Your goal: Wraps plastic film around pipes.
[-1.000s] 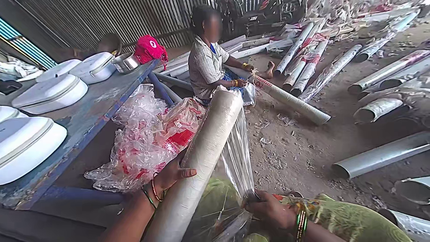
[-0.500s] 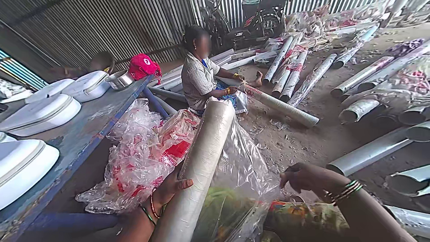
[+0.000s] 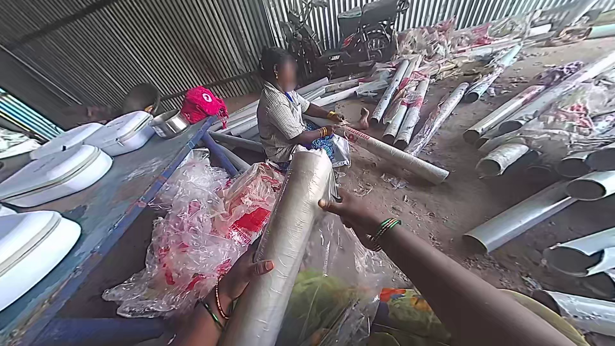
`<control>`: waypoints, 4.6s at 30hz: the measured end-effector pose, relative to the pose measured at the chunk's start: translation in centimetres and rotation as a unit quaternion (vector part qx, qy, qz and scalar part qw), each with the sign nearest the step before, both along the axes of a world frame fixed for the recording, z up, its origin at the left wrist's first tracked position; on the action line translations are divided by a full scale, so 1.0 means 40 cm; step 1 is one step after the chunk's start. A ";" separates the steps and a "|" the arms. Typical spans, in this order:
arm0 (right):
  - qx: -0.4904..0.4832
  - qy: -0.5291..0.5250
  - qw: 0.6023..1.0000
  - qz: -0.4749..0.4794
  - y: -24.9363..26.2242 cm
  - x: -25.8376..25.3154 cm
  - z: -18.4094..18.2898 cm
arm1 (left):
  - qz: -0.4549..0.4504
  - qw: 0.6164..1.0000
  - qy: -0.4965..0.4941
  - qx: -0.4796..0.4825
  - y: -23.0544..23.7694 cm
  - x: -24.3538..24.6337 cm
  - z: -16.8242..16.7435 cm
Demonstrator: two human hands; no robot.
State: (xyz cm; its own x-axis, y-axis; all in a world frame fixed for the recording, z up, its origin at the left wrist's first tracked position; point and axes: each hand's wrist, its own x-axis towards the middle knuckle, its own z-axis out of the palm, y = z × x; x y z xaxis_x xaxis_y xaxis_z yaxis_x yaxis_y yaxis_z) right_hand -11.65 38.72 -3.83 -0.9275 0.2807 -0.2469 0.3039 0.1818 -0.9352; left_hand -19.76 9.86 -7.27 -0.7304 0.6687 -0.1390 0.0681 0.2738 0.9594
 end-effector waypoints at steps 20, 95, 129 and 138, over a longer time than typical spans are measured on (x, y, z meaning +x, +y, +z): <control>-0.220 0.099 0.970 -0.009 -0.014 -0.009 -0.031 | 0.033 0.847 0.471 -0.243 0.204 0.092 0.143; 0.502 0.277 0.786 0.233 -0.308 0.126 -0.091 | 0.060 0.994 -0.023 -0.086 -0.048 0.016 -0.002; 0.322 0.113 0.880 0.330 -0.138 0.165 -0.252 | 0.073 0.975 -0.065 -0.198 -0.027 -0.065 -0.091; 0.108 0.081 0.991 0.000 -0.006 0.117 -0.174 | 0.068 0.984 -0.024 -0.160 -0.042 -0.021 -0.036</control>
